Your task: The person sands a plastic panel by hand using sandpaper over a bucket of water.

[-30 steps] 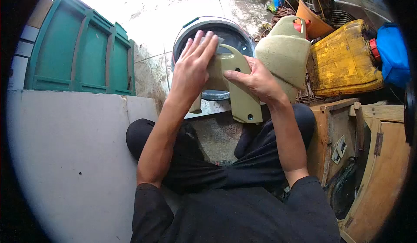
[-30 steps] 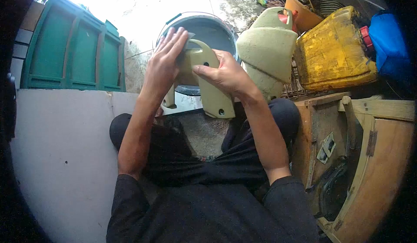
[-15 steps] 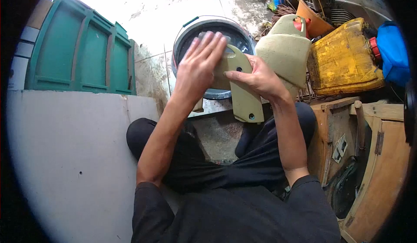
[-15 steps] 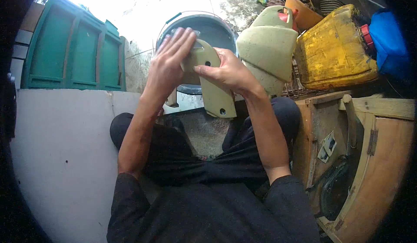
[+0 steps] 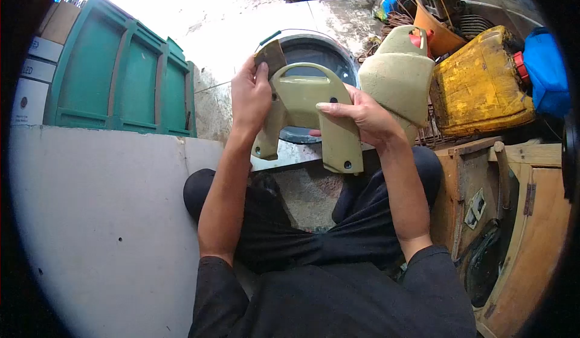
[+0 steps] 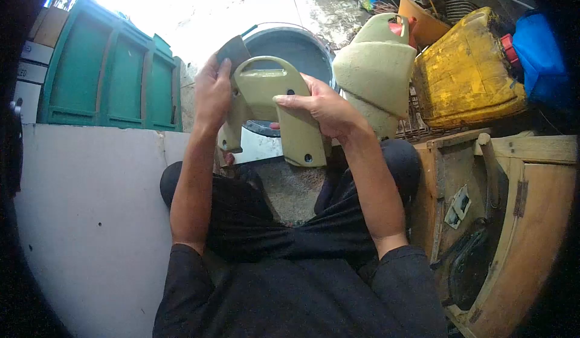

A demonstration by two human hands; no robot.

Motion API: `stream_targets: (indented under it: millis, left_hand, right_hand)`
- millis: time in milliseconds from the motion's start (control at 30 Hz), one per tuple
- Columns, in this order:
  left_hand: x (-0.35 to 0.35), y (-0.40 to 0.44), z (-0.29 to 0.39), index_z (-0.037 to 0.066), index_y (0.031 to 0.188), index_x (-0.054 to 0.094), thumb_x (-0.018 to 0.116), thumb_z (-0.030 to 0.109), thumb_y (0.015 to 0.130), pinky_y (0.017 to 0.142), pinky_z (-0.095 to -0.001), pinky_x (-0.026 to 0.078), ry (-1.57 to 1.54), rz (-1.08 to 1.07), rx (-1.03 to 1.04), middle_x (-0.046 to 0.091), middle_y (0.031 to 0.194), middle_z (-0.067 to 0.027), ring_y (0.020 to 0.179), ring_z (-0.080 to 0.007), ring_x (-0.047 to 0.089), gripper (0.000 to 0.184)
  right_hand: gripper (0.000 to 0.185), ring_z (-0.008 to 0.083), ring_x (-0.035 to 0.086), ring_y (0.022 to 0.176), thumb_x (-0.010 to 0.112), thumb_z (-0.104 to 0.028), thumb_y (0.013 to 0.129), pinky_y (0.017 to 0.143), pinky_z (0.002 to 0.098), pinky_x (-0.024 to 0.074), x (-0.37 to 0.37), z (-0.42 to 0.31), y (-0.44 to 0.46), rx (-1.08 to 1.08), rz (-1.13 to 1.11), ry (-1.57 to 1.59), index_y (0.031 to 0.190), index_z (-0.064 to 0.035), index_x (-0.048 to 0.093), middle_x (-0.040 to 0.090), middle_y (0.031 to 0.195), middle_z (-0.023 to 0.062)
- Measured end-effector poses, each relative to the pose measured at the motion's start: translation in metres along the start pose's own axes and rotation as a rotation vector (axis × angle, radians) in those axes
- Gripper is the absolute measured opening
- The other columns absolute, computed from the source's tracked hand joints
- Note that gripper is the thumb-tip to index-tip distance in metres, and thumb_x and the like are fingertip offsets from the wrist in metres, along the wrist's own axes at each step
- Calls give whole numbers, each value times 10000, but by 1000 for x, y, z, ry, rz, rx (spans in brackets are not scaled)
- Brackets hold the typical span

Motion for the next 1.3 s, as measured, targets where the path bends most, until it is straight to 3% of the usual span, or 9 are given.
stream_targets:
  millis: [267, 467, 633, 767, 833, 867, 967, 1100, 1300]
  left_hand:
    - [-4, 9, -24, -85, 1207, 618, 455, 21, 992, 813, -311, 505, 65, 89, -88, 708, 984, -141, 875, -157, 641, 290]
    - [-5, 13, -18, -82, 1181, 642, 464, 22, 966, 780, -339, 513, 338, 233, -88, 720, 939, -166, 832, -196, 666, 298]
    - [-9, 20, -23, -70, 1163, 654, 478, 36, 955, 760, -367, 513, 215, 263, -113, 725, 903, -191, 807, -248, 688, 292]
    - [-4, 23, -16, -37, 1175, 655, 483, 25, 958, 790, -406, 525, 376, 293, 186, 720, 942, -228, 876, -340, 711, 284]
    - [0, 24, 20, -21, 1182, 654, 507, -3, 941, 836, -437, 523, 580, -23, 529, 704, 1017, -250, 920, -397, 692, 283]
    - [-2, 25, 28, 32, 1295, 628, 505, -7, 955, 899, -400, 544, 607, -197, 381, 679, 1197, -232, 1089, -344, 691, 364]
    - [2, 23, 18, 33, 1328, 602, 516, -41, 926, 942, -431, 541, 622, -336, 520, 669, 1215, -237, 1163, -352, 649, 418]
    - [17, -2, 15, 54, 1358, 580, 547, -120, 846, 1036, -457, 516, 674, -363, 612, 578, 1366, -221, 1286, -348, 544, 542]
    - [21, -12, 5, 20, 1348, 567, 648, -36, 782, 1103, -422, 462, 709, -445, 817, 571, 1395, -200, 1320, -320, 539, 575]
  right_hand:
    - [666, 299, 633, 1159, 688, -88, 906, 841, 427, 621, -2, -8, -5, -9, -148, 130, 1448, 52, 328, 532, 1283, 217]
    - [680, 408, 635, 1158, 556, -126, 1021, 901, 497, 589, 10, -3, -10, 181, -155, 199, 1586, -133, 178, 418, 1444, 241]
    - [689, 364, 658, 1117, 586, -113, 994, 868, 457, 598, 11, -2, -11, 109, -196, 121, 1573, -109, 211, 505, 1355, 232]
    - [699, 272, 696, 987, 636, -109, 937, 791, 375, 600, 8, -10, -7, 109, -8, 32, 1536, -83, 278, 619, 1194, 204]
    - [700, 237, 704, 903, 653, -115, 914, 763, 347, 593, 12, -18, -10, 80, 29, 32, 1516, -65, 299, 667, 1091, 183]
    - [705, 234, 707, 883, 655, -107, 912, 764, 347, 593, 11, -20, -12, 94, 7, 18, 1516, -59, 295, 678, 1057, 180]
    - [725, 231, 713, 854, 660, -89, 905, 759, 344, 593, 6, -19, -14, 111, -15, 8, 1523, -58, 282, 694, 994, 173]
    - [780, 239, 720, 854, 666, -59, 889, 736, 340, 595, 2, -11, -10, 153, 13, 16, 1545, -77, 246, 696, 971, 180]
    - [848, 262, 730, 909, 640, -25, 871, 756, 335, 610, 6, -10, -7, 109, -6, 64, 1581, -79, 180, 646, 1134, 214]
Point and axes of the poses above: each hand's wrist, its own y-axis towards the middle knuckle, its own x-axis out of the palm, z = x × y, the point moved 1 cm from there along y, towards the middle knuckle
